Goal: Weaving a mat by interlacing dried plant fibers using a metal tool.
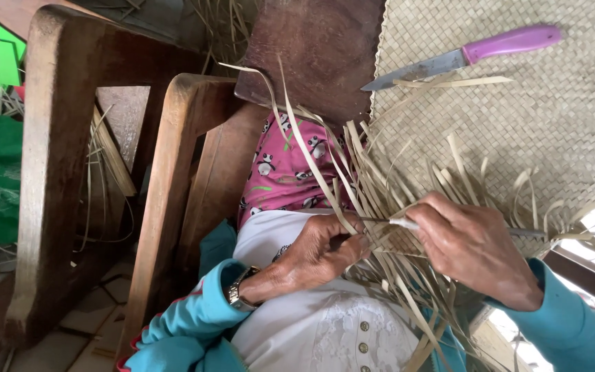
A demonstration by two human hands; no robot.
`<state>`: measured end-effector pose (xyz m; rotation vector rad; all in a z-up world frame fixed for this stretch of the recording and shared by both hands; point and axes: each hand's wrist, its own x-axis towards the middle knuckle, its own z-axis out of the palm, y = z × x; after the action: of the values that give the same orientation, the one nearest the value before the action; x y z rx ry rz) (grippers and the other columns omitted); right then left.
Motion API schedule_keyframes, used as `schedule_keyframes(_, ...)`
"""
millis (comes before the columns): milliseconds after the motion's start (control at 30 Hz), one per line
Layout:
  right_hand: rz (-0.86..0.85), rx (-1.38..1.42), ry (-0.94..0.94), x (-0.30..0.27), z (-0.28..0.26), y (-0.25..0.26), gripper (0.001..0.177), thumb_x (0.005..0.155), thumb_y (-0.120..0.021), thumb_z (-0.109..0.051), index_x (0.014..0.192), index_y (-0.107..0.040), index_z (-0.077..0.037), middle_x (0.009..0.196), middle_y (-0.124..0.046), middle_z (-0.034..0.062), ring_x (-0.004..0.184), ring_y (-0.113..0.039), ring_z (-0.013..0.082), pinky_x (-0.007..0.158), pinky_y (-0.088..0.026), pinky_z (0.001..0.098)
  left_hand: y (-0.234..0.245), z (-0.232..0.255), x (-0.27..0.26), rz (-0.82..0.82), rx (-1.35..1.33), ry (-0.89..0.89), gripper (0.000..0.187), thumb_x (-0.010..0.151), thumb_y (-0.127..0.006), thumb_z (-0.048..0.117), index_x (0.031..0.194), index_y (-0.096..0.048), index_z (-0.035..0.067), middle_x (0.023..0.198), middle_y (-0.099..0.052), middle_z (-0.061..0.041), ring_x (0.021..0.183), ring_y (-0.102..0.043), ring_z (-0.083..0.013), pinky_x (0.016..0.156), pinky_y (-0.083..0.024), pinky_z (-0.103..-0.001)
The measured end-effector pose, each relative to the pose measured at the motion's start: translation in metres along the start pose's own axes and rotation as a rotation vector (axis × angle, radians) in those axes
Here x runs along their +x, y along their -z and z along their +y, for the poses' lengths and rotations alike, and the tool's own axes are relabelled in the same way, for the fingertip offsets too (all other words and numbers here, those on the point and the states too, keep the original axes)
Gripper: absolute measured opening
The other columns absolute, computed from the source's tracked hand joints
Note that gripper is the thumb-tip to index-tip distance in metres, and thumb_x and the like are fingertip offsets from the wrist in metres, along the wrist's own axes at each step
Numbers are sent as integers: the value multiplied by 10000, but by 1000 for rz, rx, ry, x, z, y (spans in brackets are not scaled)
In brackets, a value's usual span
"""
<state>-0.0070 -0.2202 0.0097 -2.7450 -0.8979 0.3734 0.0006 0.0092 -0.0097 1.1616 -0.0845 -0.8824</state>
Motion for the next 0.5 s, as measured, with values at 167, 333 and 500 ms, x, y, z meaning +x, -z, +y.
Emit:
schedule_keyframes(167, 15, -22, -30, 2, -2, 2, 35, 870, -553, -99, 904, -544, -94, 879, -512, 0, 379, -284, 95, 357, -290, 235, -1, -2, 1, 31, 7, -64, 220, 924, -498, 140, 712, -526, 91, 639, -473, 33, 538, -394, -48, 471, -315, -205)
schedule_keyframes(333, -3, 27, -42, 2, -2, 1, 86, 869, -542, -111, 950, -543, -85, 963, -511, 34, 429, -402, 134, 434, -407, 291, -1, 1, 2, -17, 23, 79, 235, 901, -489, 190, 767, -612, 41, 514, -390, 51, 423, -302, -57, 388, -235, -230)
schedule_keyframes(500, -19, -46, 3, -6, 2, 0, 112, 846, -565, -60, 949, -529, -86, 936, -512, 31, 396, -350, 101, 372, -371, 248, -2, -8, 2, -5, 29, -59, 165, 929, -488, 159, 869, -604, 60, 592, -430, 38, 480, -342, -56, 435, -275, -214)
